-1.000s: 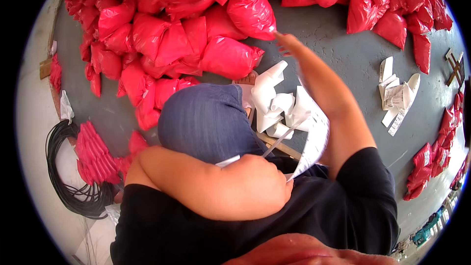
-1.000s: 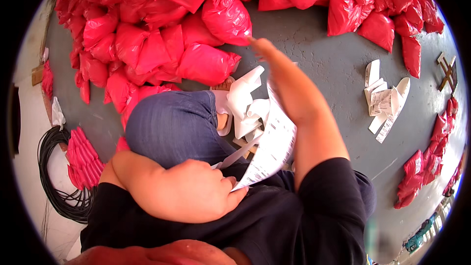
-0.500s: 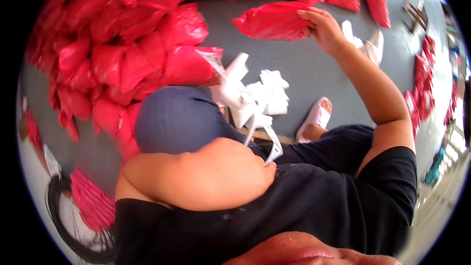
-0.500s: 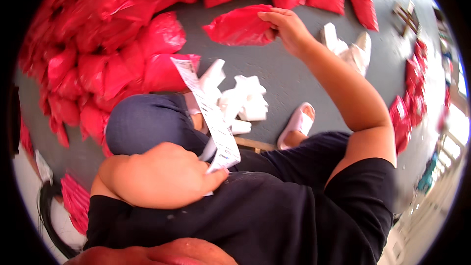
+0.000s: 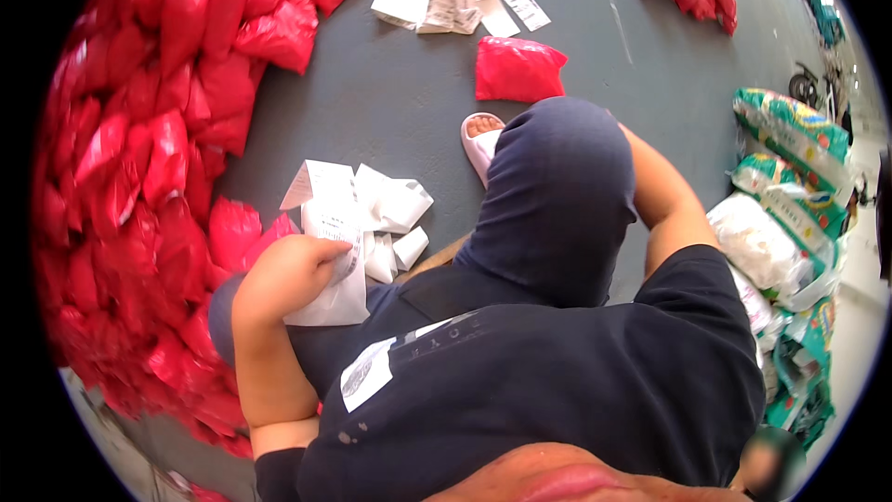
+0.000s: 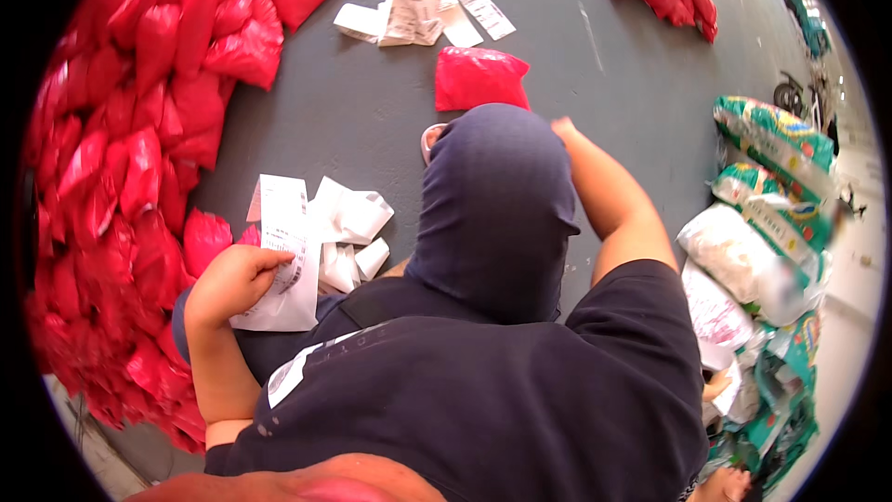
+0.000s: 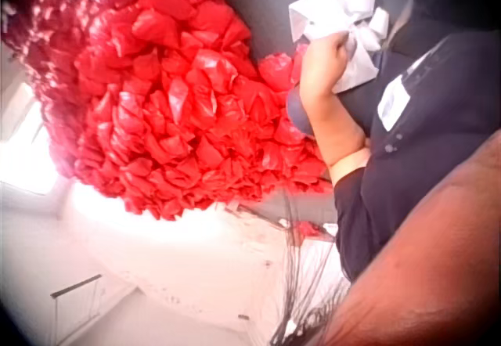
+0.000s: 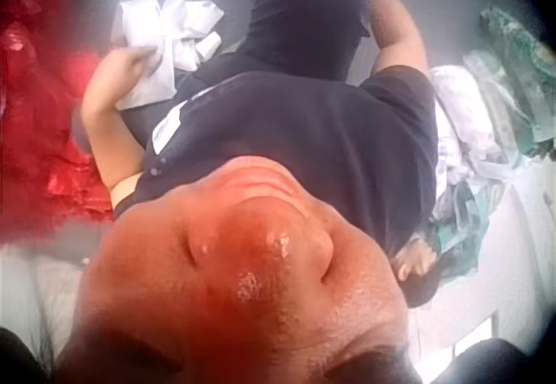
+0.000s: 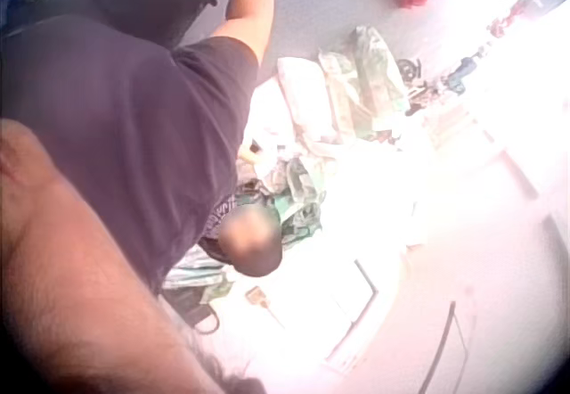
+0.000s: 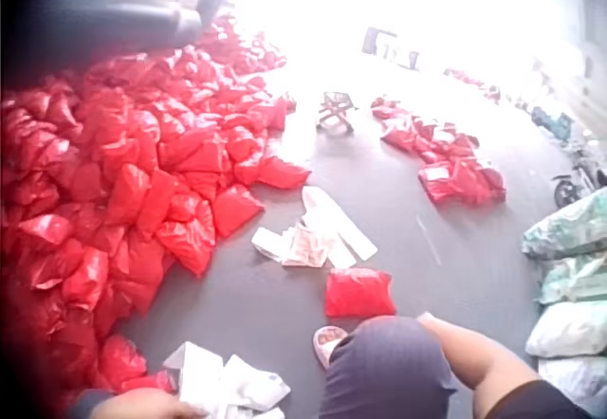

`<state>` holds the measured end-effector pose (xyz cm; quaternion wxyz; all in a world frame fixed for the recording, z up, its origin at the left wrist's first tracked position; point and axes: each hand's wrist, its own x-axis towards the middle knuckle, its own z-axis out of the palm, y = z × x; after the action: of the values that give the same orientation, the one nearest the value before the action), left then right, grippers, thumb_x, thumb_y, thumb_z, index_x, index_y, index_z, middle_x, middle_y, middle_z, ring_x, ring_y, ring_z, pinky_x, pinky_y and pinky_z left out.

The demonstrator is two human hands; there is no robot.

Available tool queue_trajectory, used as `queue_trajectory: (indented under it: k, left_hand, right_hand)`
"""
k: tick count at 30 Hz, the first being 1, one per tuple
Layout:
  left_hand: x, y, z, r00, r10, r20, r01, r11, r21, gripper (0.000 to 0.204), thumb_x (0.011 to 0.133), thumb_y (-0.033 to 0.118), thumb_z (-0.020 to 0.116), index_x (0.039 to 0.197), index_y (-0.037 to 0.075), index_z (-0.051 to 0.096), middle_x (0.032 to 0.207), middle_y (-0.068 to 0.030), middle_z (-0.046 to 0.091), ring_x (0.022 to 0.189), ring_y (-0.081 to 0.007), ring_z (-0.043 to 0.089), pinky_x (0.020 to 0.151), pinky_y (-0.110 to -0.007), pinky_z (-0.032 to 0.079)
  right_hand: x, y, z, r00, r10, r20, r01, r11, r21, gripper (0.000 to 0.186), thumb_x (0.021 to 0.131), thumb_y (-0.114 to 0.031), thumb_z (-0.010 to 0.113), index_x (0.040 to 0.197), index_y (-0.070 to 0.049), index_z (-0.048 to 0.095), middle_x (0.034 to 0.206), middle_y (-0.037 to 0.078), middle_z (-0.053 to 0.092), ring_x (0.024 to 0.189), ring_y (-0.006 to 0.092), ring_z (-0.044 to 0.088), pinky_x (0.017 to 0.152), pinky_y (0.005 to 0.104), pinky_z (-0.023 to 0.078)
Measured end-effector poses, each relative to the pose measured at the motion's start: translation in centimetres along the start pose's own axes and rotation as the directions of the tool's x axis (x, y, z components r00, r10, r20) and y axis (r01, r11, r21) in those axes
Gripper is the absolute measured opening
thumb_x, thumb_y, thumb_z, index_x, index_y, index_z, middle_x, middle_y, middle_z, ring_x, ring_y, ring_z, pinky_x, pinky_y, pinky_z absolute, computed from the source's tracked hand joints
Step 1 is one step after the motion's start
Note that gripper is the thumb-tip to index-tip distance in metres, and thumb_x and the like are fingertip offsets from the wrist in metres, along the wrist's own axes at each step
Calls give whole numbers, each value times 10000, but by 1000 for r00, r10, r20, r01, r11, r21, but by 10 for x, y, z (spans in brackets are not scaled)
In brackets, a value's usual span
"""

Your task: The person sits on a small stool and labels red plastic packages. They tear off shipping labels from a roll, place them on the packages, and then toss the labeled packages to the side. The process is repeated continuously.

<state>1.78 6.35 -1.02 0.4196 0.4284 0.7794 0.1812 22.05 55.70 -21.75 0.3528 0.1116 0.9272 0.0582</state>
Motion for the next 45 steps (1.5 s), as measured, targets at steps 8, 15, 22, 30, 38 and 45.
queue_trajectory:
  k: [8, 15, 22, 30, 38, 45]
  left_hand:
    - [80, 20, 3, 917, -309, 252, 343, 933, -105, 240, 794, 11, 490, 988, -3, 631, 738, -25, 609, 650, -62, 521, 630, -229, 455]
    - [140, 58, -11, 937, -263, 229, 275, 961, -20, 253, 805, -24, 465, 1011, -32, 613, 855, -61, 640, 764, -89, 565, 727, -229, 457]
    - [193, 90, -20, 939, -217, 268, 214, 976, 40, 283, 765, 13, 468, 1004, -4, 619, 884, -200, 632, 759, -241, 630, 730, -299, 471]
    - [245, 94, -19, 941, -103, 321, 151, 980, -126, 312, 768, 1, 472, 1051, 9, 603, 880, -139, 648, 758, -155, 611, 725, -266, 468]
    - [241, 55, -17, 940, -98, 328, 180, 957, -229, 293, 784, -15, 466, 1043, -10, 603, 875, -95, 643, 778, -119, 594, 738, -254, 463]
    - [236, 75, -21, 934, -67, 351, 194, 921, -339, 278, 822, -26, 442, 1053, -22, 596, 909, -66, 623, 814, -97, 562, 763, -239, 446]
  right_hand:
    - [16, 48, 69, 733, 625, -268, -216, 588, 780, 299, 837, -354, 460, 813, -91, 600, 871, 104, 623, 843, 326, 578, 692, 443, 462]
    - [129, 75, 89, 208, 902, -378, -122, 407, 905, 424, 809, -467, 484, 1027, -120, 592, 1113, 98, 564, 1041, 298, 515, 871, 410, 408]
    - [137, 9, 35, 742, 583, -332, -237, 692, 682, 758, 697, -665, 508, 1345, -342, 282, 1466, 31, 93, 1349, 286, 36, 940, 714, 65]
    - [106, -49, 9, 803, 578, -147, -394, 699, 597, 759, 768, -618, 456, 1389, -274, 188, 1468, 95, 27, 1338, 354, -26, 912, 725, 122]
    - [156, 17, 49, 767, 620, -165, -284, 559, 779, 695, 768, -641, 429, 1348, -281, 298, 1457, 37, 126, 1342, 290, 79, 991, 632, 137]
    - [132, 39, 82, 507, 823, 257, -314, -102, 944, 588, 801, -505, 502, 1142, -26, 493, 1143, 172, 530, 1082, 331, 488, 912, 387, 389]
